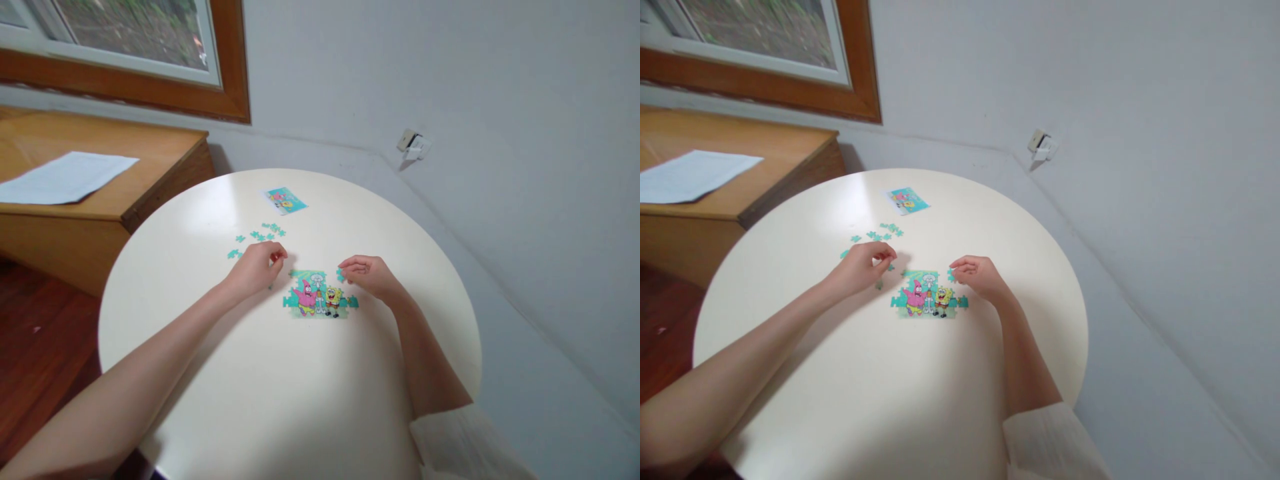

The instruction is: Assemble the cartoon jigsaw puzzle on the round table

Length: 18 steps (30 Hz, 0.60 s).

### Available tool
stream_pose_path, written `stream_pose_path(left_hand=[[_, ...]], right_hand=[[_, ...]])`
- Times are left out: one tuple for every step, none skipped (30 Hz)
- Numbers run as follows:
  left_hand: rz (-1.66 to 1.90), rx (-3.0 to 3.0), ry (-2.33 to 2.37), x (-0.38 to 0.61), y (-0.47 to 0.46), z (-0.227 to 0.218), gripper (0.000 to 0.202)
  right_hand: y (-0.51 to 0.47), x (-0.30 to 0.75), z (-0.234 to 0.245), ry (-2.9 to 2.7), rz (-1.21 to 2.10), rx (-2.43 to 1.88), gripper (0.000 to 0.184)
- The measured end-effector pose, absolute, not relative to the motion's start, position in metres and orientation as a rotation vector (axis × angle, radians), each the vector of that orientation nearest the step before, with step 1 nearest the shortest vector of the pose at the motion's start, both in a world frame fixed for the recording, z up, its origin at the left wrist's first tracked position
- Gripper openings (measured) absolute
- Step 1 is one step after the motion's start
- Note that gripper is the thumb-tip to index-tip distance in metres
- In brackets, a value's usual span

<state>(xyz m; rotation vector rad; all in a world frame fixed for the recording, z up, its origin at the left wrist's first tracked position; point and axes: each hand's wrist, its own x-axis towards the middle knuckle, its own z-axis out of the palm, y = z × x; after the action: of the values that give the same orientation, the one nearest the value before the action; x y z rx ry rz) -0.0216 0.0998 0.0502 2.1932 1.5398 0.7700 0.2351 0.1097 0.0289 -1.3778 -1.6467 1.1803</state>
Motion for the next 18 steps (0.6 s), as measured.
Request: stream_pose_path(left_hand=[[0.762,2.188,1.55,-0.022,0.1,0.05,0.021],[0.757,2.184,1.559,-0.022,0.101,0.05,0.021],[0.753,2.179,1.562,-0.022,0.101,0.05,0.021],[0.755,2.173,1.556,-0.022,0.101,0.05,0.021],[0.763,2.162,1.54,-0.022,0.101,0.05,0.02],[0.779,2.145,1.511,-0.021,0.101,0.05,0.02],[0.801,2.124,1.472,-0.021,0.1,0.05,0.018],[0.822,2.099,1.427,-0.02,0.1,0.049,0.017],[0.84,2.07,1.377,-0.019,0.1,0.048,0.015],[0.855,2.039,1.327,-0.017,0.1,0.048,0.014],[0.865,2.006,1.279,-0.016,0.099,0.047,0.012],[0.872,1.971,1.233,-0.015,0.099,0.046,0.011],[0.874,1.935,1.191,-0.013,0.098,0.045,0.011],[0.872,1.897,1.156,-0.012,0.098,0.044,0.01],[0.866,1.859,1.127,-0.01,0.097,0.043,0.009],[0.857,1.822,1.104,-0.009,0.096,0.043,0.009],[0.845,1.787,1.087,-0.007,0.095,0.043,0.009],[0.833,1.754,1.076,-0.006,0.094,0.043,0.008]], right_hand=[[0.11,0.234,0.029,-1.639,1.183,-1.375,0.029],[0.109,0.233,0.029,-1.628,1.184,-1.37,0.029],[0.109,0.231,0.029,-1.617,1.183,-1.36,0.028],[0.108,0.228,0.03,-1.606,1.179,-1.346,0.027],[0.107,0.224,0.03,-1.594,1.173,-1.328,0.027],[0.106,0.22,0.031,-1.584,1.171,-1.308,0.026],[0.104,0.215,0.031,-1.576,1.173,-1.29,0.025],[0.102,0.21,0.031,-1.572,1.183,-1.278,0.023],[0.1,0.205,0.032,-1.575,1.198,-1.27,0.022],[0.097,0.2,0.032,-1.587,1.214,-1.263,0.021],[0.095,0.195,0.032,-1.605,1.227,-1.254,0.02],[0.093,0.19,0.032,-1.626,1.237,-1.242,0.019],[0.091,0.187,0.031,-1.646,1.246,-1.228,0.019],[0.09,0.184,0.03,-1.663,1.251,-1.214,0.018],[0.089,0.181,0.03,-1.678,1.255,-1.201,0.018],[0.089,0.18,0.029,-1.692,1.253,-1.189,0.018],[0.088,0.178,0.028,-1.708,1.245,-1.178,0.019],[0.088,0.177,0.028,-1.727,1.236,-1.164,0.02]])
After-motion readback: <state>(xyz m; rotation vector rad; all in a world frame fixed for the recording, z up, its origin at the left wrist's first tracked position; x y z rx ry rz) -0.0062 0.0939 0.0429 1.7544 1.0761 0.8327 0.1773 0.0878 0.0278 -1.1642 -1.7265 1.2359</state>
